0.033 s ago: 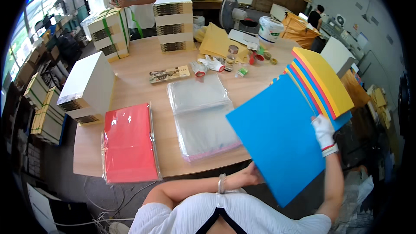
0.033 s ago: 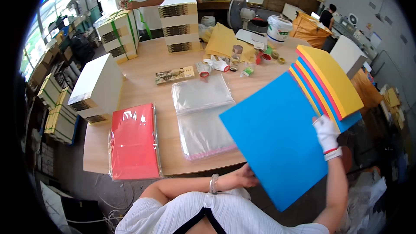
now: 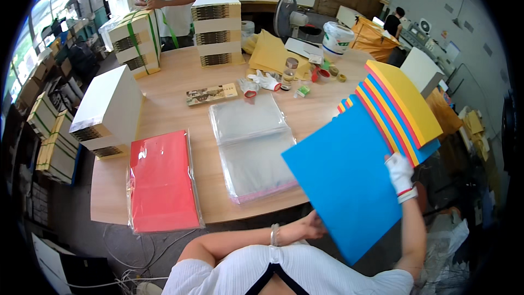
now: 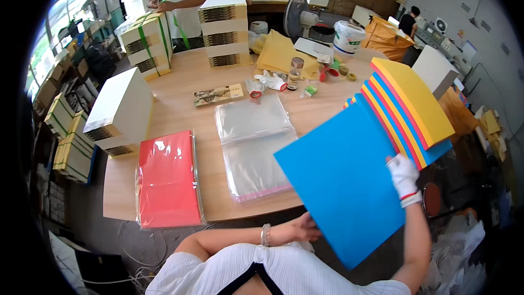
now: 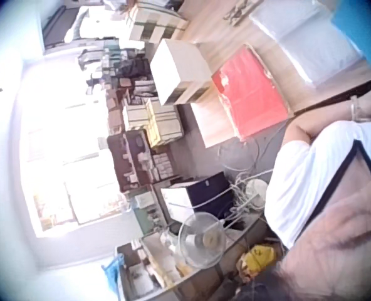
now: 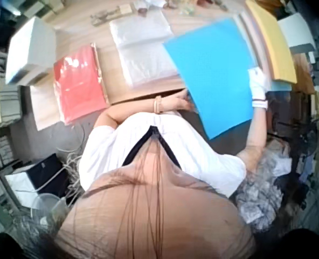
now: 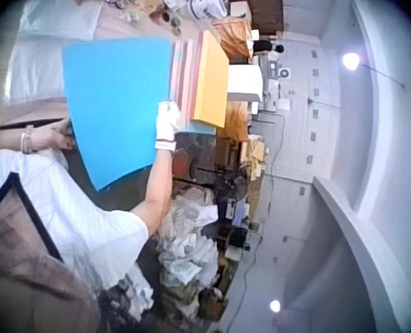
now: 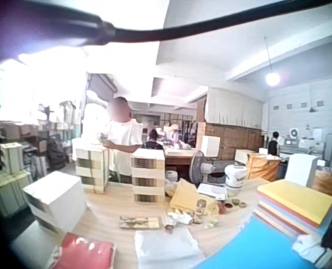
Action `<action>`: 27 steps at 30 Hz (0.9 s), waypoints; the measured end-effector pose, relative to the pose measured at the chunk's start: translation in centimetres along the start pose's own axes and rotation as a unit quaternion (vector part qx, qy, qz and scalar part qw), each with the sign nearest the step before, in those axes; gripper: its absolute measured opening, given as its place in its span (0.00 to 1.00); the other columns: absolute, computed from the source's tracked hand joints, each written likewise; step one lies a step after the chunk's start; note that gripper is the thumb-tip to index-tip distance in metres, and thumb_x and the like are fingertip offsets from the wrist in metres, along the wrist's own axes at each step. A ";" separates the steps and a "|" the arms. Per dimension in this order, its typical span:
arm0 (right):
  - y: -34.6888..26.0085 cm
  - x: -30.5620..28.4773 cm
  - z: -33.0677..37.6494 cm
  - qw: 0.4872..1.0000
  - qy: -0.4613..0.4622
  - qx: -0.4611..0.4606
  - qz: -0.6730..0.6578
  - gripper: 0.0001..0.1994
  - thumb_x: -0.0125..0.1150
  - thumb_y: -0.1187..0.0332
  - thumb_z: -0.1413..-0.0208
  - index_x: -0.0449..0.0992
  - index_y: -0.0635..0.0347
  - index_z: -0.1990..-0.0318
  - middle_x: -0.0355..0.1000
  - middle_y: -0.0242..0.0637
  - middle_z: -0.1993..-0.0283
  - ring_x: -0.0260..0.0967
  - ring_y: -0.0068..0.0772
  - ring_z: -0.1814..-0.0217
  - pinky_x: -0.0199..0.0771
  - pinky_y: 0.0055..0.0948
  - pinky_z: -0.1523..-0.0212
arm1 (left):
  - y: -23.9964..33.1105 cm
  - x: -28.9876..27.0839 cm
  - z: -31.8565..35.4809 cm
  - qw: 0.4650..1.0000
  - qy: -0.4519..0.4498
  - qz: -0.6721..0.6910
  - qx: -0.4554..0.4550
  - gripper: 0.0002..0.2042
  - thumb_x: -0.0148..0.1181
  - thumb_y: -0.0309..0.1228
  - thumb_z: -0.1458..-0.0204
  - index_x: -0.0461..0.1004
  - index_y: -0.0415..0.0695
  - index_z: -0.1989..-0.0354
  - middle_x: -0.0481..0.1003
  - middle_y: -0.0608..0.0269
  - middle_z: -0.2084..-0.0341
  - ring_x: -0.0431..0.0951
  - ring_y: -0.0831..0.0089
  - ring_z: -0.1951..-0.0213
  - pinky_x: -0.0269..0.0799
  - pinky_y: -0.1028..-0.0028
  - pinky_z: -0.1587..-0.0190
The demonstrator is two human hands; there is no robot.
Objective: The person picks up colored paper sheets from a stack and places them individually into plastic sleeves.
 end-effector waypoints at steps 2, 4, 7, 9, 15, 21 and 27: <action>2.1 3.7 5.5 0.999 0.001 0.006 -0.050 0.19 0.57 0.51 0.54 0.67 0.57 0.81 0.65 0.43 0.82 0.63 0.44 0.80 0.59 0.39 0.79 | -2.9 -0.5 2.7 0.998 -0.002 0.033 -0.058 0.43 0.49 0.21 0.57 0.28 0.53 0.35 0.40 0.56 0.36 0.47 0.58 0.37 0.43 0.61 0.37; 2.6 6.6 10.8 0.992 -0.053 0.077 -0.081 0.19 0.57 0.51 0.54 0.68 0.58 0.80 0.66 0.43 0.82 0.64 0.47 0.78 0.61 0.40 0.77 | -4.2 -0.8 4.8 0.994 -0.075 -0.010 -0.079 0.39 0.51 0.24 0.53 0.34 0.45 0.36 0.40 0.55 0.36 0.46 0.61 0.36 0.44 0.64 0.37; 5.9 13.6 18.9 0.975 -0.086 0.104 -0.178 0.20 0.52 0.53 0.47 0.62 0.60 0.80 0.56 0.34 0.85 0.50 0.24 0.82 0.52 0.31 0.79 | -7.1 -2.1 7.0 0.985 -0.148 -0.011 -0.085 0.31 0.52 0.24 0.51 0.46 0.37 0.38 0.52 0.52 0.40 0.51 0.66 0.38 0.47 0.68 0.37; 5.7 16.7 24.2 0.948 -0.046 0.159 -0.271 0.19 0.54 0.55 0.49 0.63 0.58 0.83 0.55 0.34 0.87 0.48 0.23 0.83 0.51 0.32 0.81 | -7.1 -4.0 8.9 0.980 -0.170 -0.064 -0.080 0.27 0.51 0.22 0.52 0.53 0.36 0.41 0.59 0.51 0.44 0.59 0.65 0.42 0.51 0.69 0.40; 2.6 16.5 29.5 0.949 -0.095 0.195 -0.227 0.21 0.53 0.49 0.51 0.67 0.58 0.81 0.64 0.40 0.85 0.62 0.38 0.82 0.58 0.36 0.78 | 3.2 -20.3 13.6 0.688 0.454 -0.552 0.127 0.09 0.55 0.29 0.53 0.73 0.42 0.64 0.73 0.58 0.66 0.73 0.69 0.65 0.69 0.70 0.61; 1.6 16.4 24.0 0.960 -0.187 0.143 -0.151 0.20 0.53 0.46 0.53 0.70 0.56 0.79 0.69 0.42 0.79 0.68 0.48 0.75 0.63 0.40 0.74 | 4.9 -23.9 10.0 0.450 0.506 -0.734 0.056 0.08 0.58 0.36 0.55 0.76 0.46 0.71 0.72 0.62 0.69 0.69 0.61 0.60 0.66 0.64 0.56; -1.2 19.0 17.7 0.958 -0.275 0.007 -0.086 0.22 0.52 0.43 0.53 0.71 0.55 0.75 0.71 0.46 0.74 0.68 0.52 0.68 0.66 0.42 0.69 | 5.5 -25.0 9.3 0.486 0.501 -0.715 0.039 0.13 0.52 0.40 0.51 0.76 0.45 0.77 0.72 0.61 0.72 0.70 0.58 0.65 0.67 0.62 0.62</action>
Point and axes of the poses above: each hand's wrist, its own z-axis away from the middle knuckle, its own x-axis out of the palm, y = z × x, the point moved 3 cm from there along -z, towards the middle knuckle
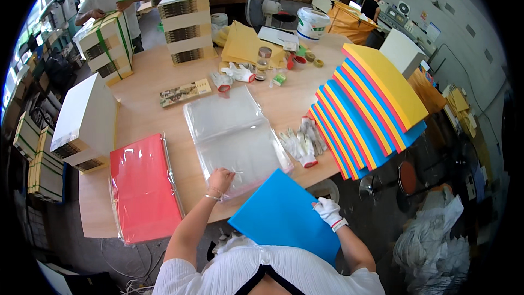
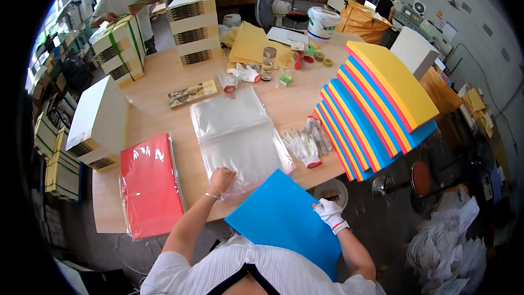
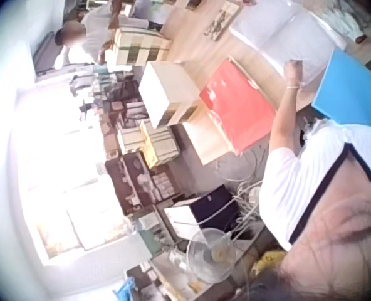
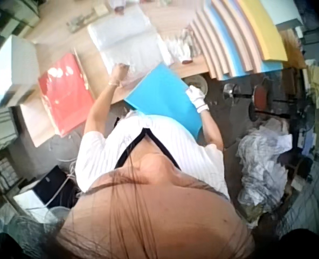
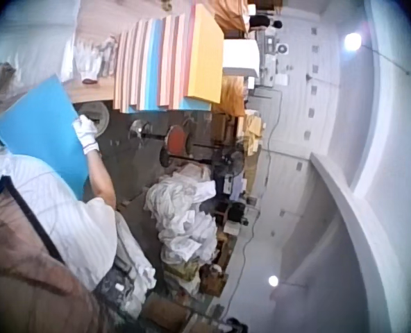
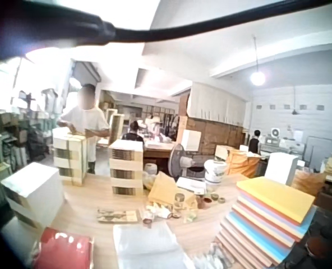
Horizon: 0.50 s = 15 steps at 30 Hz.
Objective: The person picks up colored paper sheets from a stack and places them individually into plastic sleeves.
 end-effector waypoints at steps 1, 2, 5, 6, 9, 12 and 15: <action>-0.5 0.4 -1.7 0.999 -0.037 -0.020 0.002 0.23 0.49 0.41 0.53 0.71 0.55 0.73 0.72 0.47 0.71 0.69 0.52 0.66 0.66 0.44 0.67 | 0.0 -0.1 -0.2 1.000 0.022 -0.012 -0.004 0.13 0.52 0.40 0.51 0.75 0.44 0.76 0.72 0.59 0.72 0.69 0.57 0.65 0.67 0.61 0.62; -1.3 0.3 -3.0 0.997 -0.066 -0.024 0.030 0.24 0.48 0.41 0.53 0.72 0.55 0.72 0.72 0.47 0.70 0.69 0.52 0.64 0.66 0.44 0.65 | -0.1 -0.2 -0.5 0.999 0.044 -0.023 -0.009 0.14 0.52 0.41 0.51 0.74 0.43 0.76 0.72 0.58 0.73 0.69 0.57 0.66 0.67 0.61 0.63; -2.6 0.1 -6.7 0.991 -0.117 -0.056 0.035 0.25 0.47 0.40 0.53 0.73 0.54 0.71 0.72 0.46 0.68 0.69 0.50 0.62 0.66 0.43 0.63 | 1.6 -1.9 0.0 0.995 0.048 -0.084 0.011 0.12 0.51 0.40 0.50 0.70 0.43 0.74 0.70 0.57 0.71 0.68 0.58 0.63 0.63 0.61 0.60; -2.7 0.2 -7.8 0.989 -0.128 -0.071 0.025 0.25 0.47 0.40 0.53 0.73 0.53 0.71 0.72 0.46 0.68 0.69 0.49 0.62 0.66 0.42 0.63 | 2.8 -2.8 0.6 0.992 0.041 -0.112 0.032 0.11 0.50 0.39 0.50 0.70 0.44 0.73 0.70 0.58 0.70 0.68 0.59 0.62 0.63 0.61 0.59; -3.7 -1.2 -10.5 0.986 -0.155 -0.056 0.010 0.25 0.47 0.39 0.52 0.75 0.53 0.69 0.73 0.44 0.68 0.70 0.46 0.62 0.66 0.39 0.62 | 2.0 -2.8 3.0 0.980 0.057 -0.184 0.038 0.07 0.51 0.36 0.51 0.70 0.46 0.70 0.69 0.61 0.65 0.66 0.63 0.58 0.60 0.61 0.56; -2.2 -1.4 -13.0 0.988 -0.143 -0.061 0.000 0.25 0.46 0.40 0.51 0.76 0.53 0.69 0.73 0.43 0.67 0.70 0.45 0.62 0.66 0.36 0.62 | -1.4 -1.8 4.6 0.960 0.182 -0.211 0.005 0.06 0.52 0.33 0.52 0.70 0.45 0.70 0.69 0.61 0.65 0.67 0.62 0.59 0.61 0.62 0.57; -1.9 -1.2 -14.7 0.989 -0.130 -0.066 -0.020 0.23 0.48 0.43 0.50 0.76 0.53 0.70 0.73 0.42 0.68 0.70 0.43 0.63 0.66 0.34 0.61 | -2.2 -2.6 6.0 0.952 0.242 -0.183 -0.047 0.04 0.52 0.29 0.53 0.70 0.45 0.70 0.70 0.60 0.67 0.68 0.62 0.61 0.63 0.64 0.59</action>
Point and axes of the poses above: each hand's wrist, its own z-axis away from the middle knuckle, its own x-axis out of the palm, y = z × x, the point moved 3 cm from there along -z, towards the middle knuckle
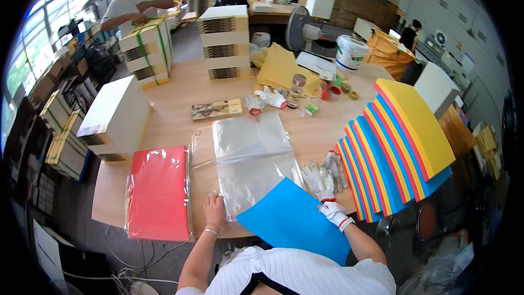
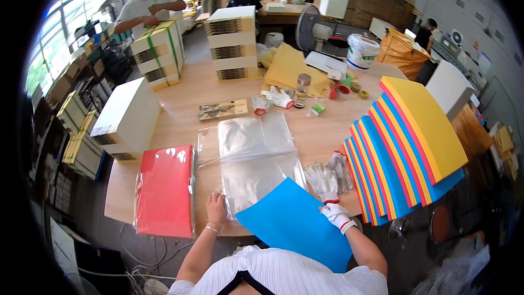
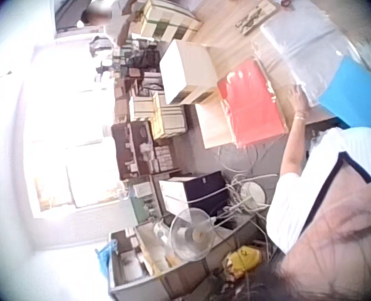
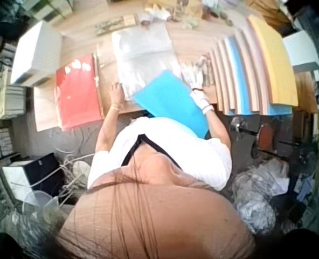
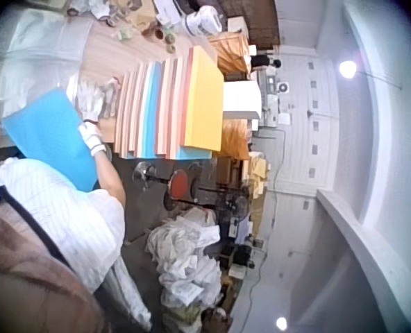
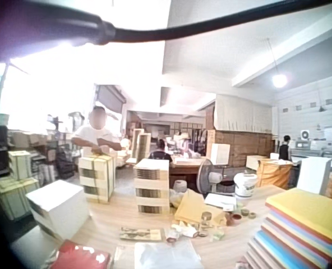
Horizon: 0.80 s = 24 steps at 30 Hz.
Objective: The person picks up colored paper sheets from a stack and places them individually into plastic sleeves.
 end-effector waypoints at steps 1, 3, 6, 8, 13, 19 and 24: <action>-0.4 -0.3 -0.3 1.000 -0.002 -0.012 -0.014 0.22 0.49 0.43 0.51 0.76 0.53 0.71 0.73 0.43 0.69 0.70 0.42 0.64 0.66 0.35 0.62 | -0.1 0.1 -0.5 1.000 0.003 0.019 -0.018 0.03 0.52 0.28 0.53 0.70 0.44 0.70 0.70 0.60 0.67 0.69 0.61 0.62 0.63 0.64 0.59; -1.8 -0.9 -1.0 1.000 -0.014 -0.025 -0.007 0.22 0.49 0.44 0.51 0.76 0.53 0.71 0.73 0.43 0.71 0.70 0.41 0.65 0.66 0.35 0.64 | 0.5 -0.2 -2.2 0.998 0.020 0.048 -0.025 0.03 0.53 0.28 0.52 0.71 0.43 0.70 0.71 0.58 0.71 0.70 0.60 0.66 0.65 0.65 0.62; -3.3 -0.6 -2.5 0.996 -0.040 -0.067 -0.043 0.23 0.50 0.43 0.51 0.76 0.55 0.71 0.72 0.44 0.71 0.70 0.41 0.66 0.66 0.35 0.65 | 0.5 -0.1 -4.3 0.993 0.011 0.113 -0.031 0.04 0.53 0.29 0.52 0.71 0.43 0.71 0.71 0.58 0.71 0.71 0.60 0.67 0.67 0.65 0.64; -4.5 -0.2 -2.7 0.995 -0.046 -0.083 0.021 0.24 0.50 0.43 0.52 0.74 0.57 0.72 0.72 0.45 0.73 0.69 0.40 0.68 0.64 0.36 0.67 | 0.2 -0.3 -5.0 0.993 0.007 0.120 -0.017 0.04 0.53 0.29 0.51 0.71 0.43 0.71 0.72 0.58 0.71 0.71 0.59 0.67 0.67 0.65 0.65; -5.7 1.5 -2.5 0.992 -0.088 -0.091 -0.014 0.22 0.52 0.45 0.52 0.73 0.59 0.72 0.71 0.43 0.75 0.69 0.37 0.71 0.63 0.33 0.69 | 1.0 -1.2 -6.1 0.990 -0.027 0.130 0.040 0.03 0.53 0.29 0.52 0.72 0.45 0.71 0.72 0.60 0.70 0.71 0.61 0.66 0.67 0.65 0.64; -2.4 2.4 -2.3 0.998 -0.051 -0.023 0.009 0.25 0.48 0.43 0.51 0.74 0.58 0.68 0.73 0.45 0.70 0.70 0.40 0.64 0.65 0.34 0.63 | 0.0 -3.3 -1.2 0.985 -0.052 0.084 0.138 0.05 0.55 0.29 0.56 0.72 0.46 0.70 0.72 0.63 0.70 0.69 0.63 0.63 0.64 0.66 0.61; -3.9 1.2 -1.1 1.000 -0.015 -0.019 -0.006 0.25 0.47 0.42 0.51 0.74 0.57 0.68 0.72 0.45 0.70 0.70 0.43 0.64 0.65 0.35 0.63 | -0.4 -4.7 1.1 0.997 0.055 -0.047 0.018 0.14 0.57 0.35 0.56 0.69 0.41 0.63 0.72 0.58 0.72 0.72 0.59 0.65 0.67 0.64 0.64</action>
Point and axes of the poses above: each hand's wrist, its own z-axis away from the middle knuckle, its own x-axis out of the palm, y = z × x, the point moved 3 cm from there along -z, towards the middle knuckle
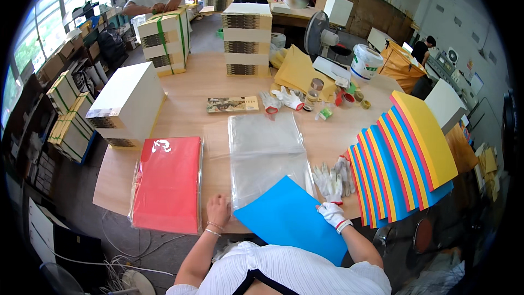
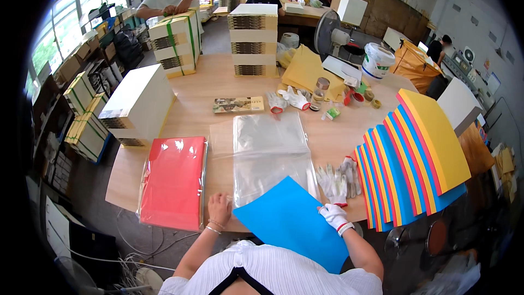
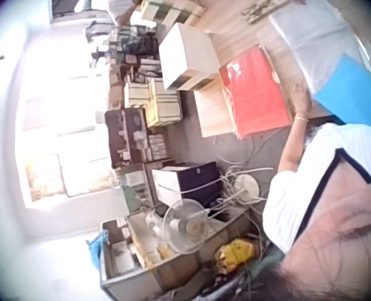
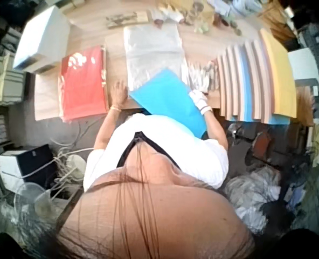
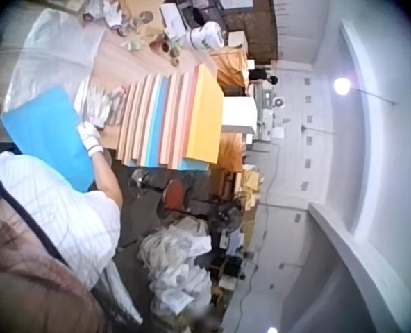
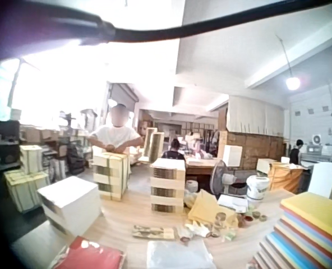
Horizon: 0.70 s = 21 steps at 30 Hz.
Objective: The person picks up colored paper sheets from a stack and places them individually into plastic sleeves.
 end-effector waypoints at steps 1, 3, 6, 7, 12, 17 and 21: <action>0.9 0.7 -0.4 1.000 0.010 0.001 0.001 0.25 0.48 0.42 0.51 0.74 0.57 0.68 0.72 0.45 0.70 0.70 0.43 0.65 0.65 0.35 0.63 | -0.2 -0.1 0.0 0.991 -0.067 0.050 -0.107 0.15 0.56 0.37 0.54 0.69 0.40 0.62 0.72 0.56 0.72 0.73 0.60 0.67 0.68 0.65 0.67; 1.9 1.2 -1.1 1.000 0.024 0.000 -0.001 0.24 0.49 0.44 0.50 0.75 0.58 0.69 0.72 0.44 0.70 0.70 0.42 0.65 0.65 0.34 0.63 | -0.7 -0.1 0.0 0.918 -0.193 0.149 -0.313 0.18 0.54 0.42 0.51 0.68 0.38 0.61 0.73 0.54 0.72 0.76 0.60 0.71 0.70 0.67 0.71; -3.1 -1.5 1.2 0.998 0.044 -0.035 -0.018 0.24 0.49 0.44 0.50 0.75 0.57 0.70 0.72 0.45 0.70 0.69 0.43 0.65 0.65 0.35 0.63 | -0.6 2.4 2.2 0.578 -0.286 0.595 -0.480 0.21 0.48 0.46 0.46 0.67 0.36 0.62 0.75 0.54 0.72 0.77 0.64 0.76 0.72 0.72 0.78; -2.2 -1.3 0.8 0.998 0.061 -0.031 0.009 0.23 0.48 0.44 0.51 0.76 0.56 0.70 0.72 0.45 0.70 0.69 0.44 0.66 0.65 0.35 0.64 | 0.6 0.5 1.2 0.565 -0.297 0.613 -0.465 0.21 0.44 0.45 0.44 0.68 0.36 0.59 0.76 0.55 0.71 0.78 0.68 0.72 0.72 0.77 0.75; 0.0 -1.3 0.0 0.996 0.084 0.008 0.028 0.23 0.49 0.44 0.51 0.76 0.56 0.72 0.72 0.44 0.74 0.69 0.42 0.69 0.65 0.36 0.67 | 2.1 1.6 1.4 0.728 -0.256 0.531 -0.349 0.14 0.42 0.34 0.43 0.67 0.34 0.62 0.75 0.53 0.75 0.78 0.66 0.75 0.72 0.74 0.77; 0.6 -1.4 0.9 0.993 0.110 0.036 0.016 0.23 0.49 0.44 0.51 0.75 0.56 0.73 0.71 0.47 0.75 0.69 0.45 0.70 0.64 0.39 0.69 | 4.4 0.7 2.6 0.747 -0.364 0.509 -0.223 0.19 0.43 0.38 0.46 0.63 0.34 0.53 0.73 0.47 0.67 0.74 0.59 0.63 0.69 0.65 0.62; 4.3 0.6 0.2 0.985 0.160 0.037 -0.053 0.24 0.51 0.44 0.52 0.73 0.58 0.75 0.69 0.45 0.78 0.66 0.41 0.73 0.63 0.37 0.71 | 3.1 1.4 2.6 0.581 -0.443 0.612 -0.304 0.30 0.46 0.51 0.48 0.58 0.39 0.45 0.69 0.49 0.54 0.69 0.59 0.51 0.65 0.62 0.51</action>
Point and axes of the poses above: each hand's wrist, its own z-axis away from the middle knuckle, its own x-axis out of the palm, y = z × x, the point moved 3 cm from there along -z, towards the middle knuckle
